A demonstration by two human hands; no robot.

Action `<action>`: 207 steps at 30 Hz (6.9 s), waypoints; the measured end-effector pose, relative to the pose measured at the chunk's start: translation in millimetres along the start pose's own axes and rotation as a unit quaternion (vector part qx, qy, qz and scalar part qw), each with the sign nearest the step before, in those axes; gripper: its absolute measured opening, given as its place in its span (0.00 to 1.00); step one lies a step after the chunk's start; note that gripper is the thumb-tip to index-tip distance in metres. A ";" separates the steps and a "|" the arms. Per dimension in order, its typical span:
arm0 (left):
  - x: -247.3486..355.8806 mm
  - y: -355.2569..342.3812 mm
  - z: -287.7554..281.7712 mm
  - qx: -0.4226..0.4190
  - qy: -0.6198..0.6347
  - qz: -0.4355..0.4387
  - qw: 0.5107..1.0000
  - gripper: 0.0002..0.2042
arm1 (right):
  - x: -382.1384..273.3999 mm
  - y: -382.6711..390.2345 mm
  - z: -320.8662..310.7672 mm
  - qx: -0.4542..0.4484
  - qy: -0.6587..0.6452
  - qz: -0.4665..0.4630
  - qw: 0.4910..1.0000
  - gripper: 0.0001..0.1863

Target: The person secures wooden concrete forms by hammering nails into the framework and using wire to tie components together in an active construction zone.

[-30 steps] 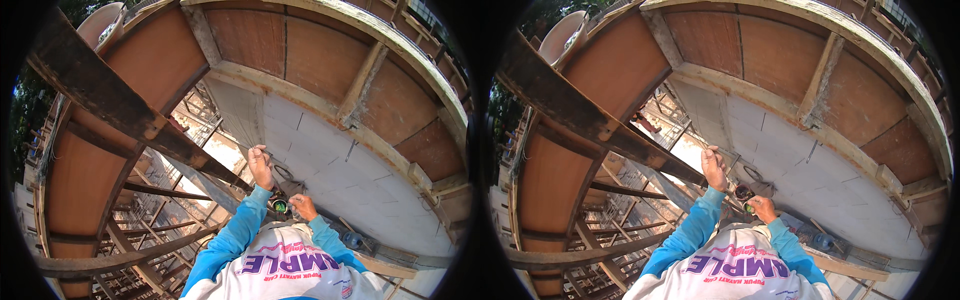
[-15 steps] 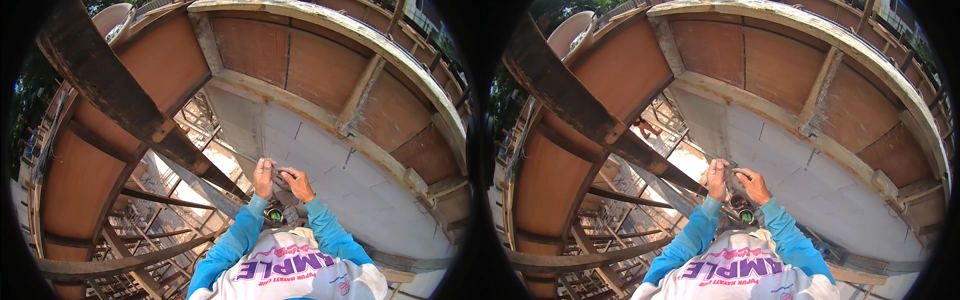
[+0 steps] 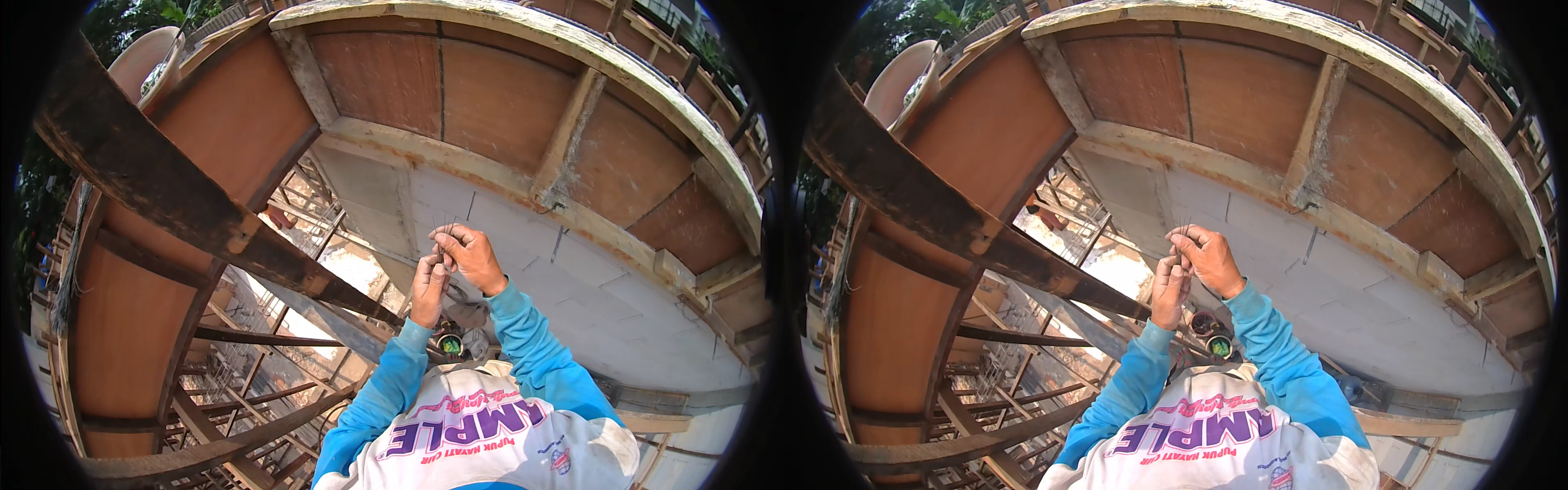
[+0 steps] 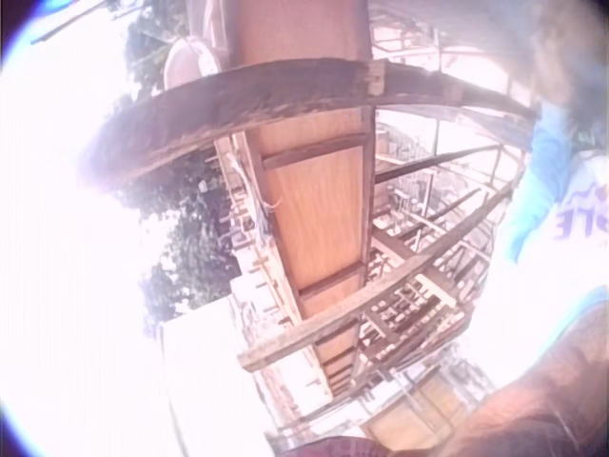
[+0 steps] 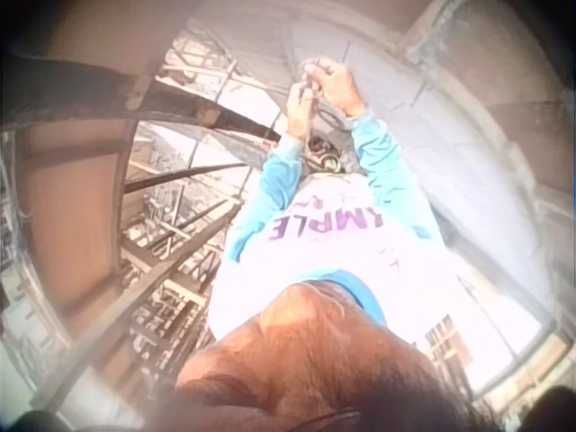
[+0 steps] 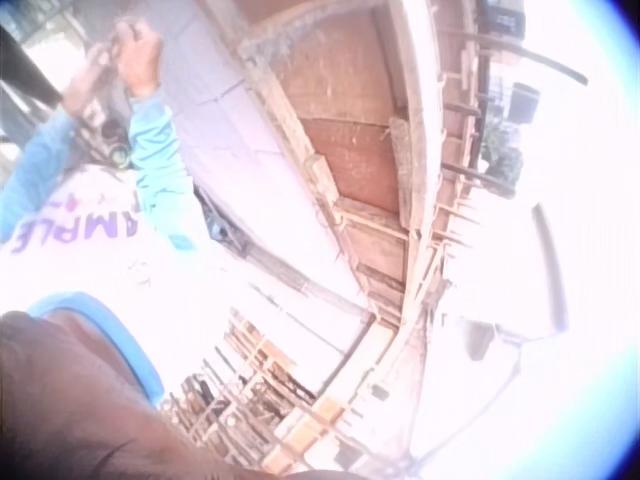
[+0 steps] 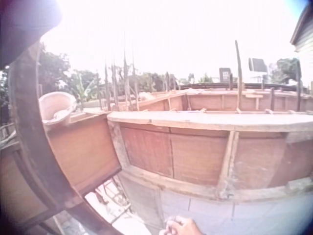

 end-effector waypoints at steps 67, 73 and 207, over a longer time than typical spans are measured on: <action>17.6 -1.1 -7.3 -0.112 -0.191 -0.045 0.974 0.09 | 57.7 69.6 -54.0 -0.075 -0.046 0.019 0.996 0.23; 10.2 -3.9 -22.2 -0.040 -0.170 -0.052 0.983 0.10 | 33.7 68.2 -44.7 -0.050 0.237 -0.106 0.964 0.16; 17.4 10.3 -66.6 0.033 -0.477 -0.089 0.874 0.14 | -349.9 -391.8 421.4 -0.336 0.431 -0.331 0.769 0.13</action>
Point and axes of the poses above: each hand's wrist, its own y-axis away from the middle knuckle, its own z-axis out of the palm, x = y × z, the point moved 3 cm from there along -y, towards the middle knuckle, and after that the axes turned 7 degrees about -x, right-handed, at the moved point
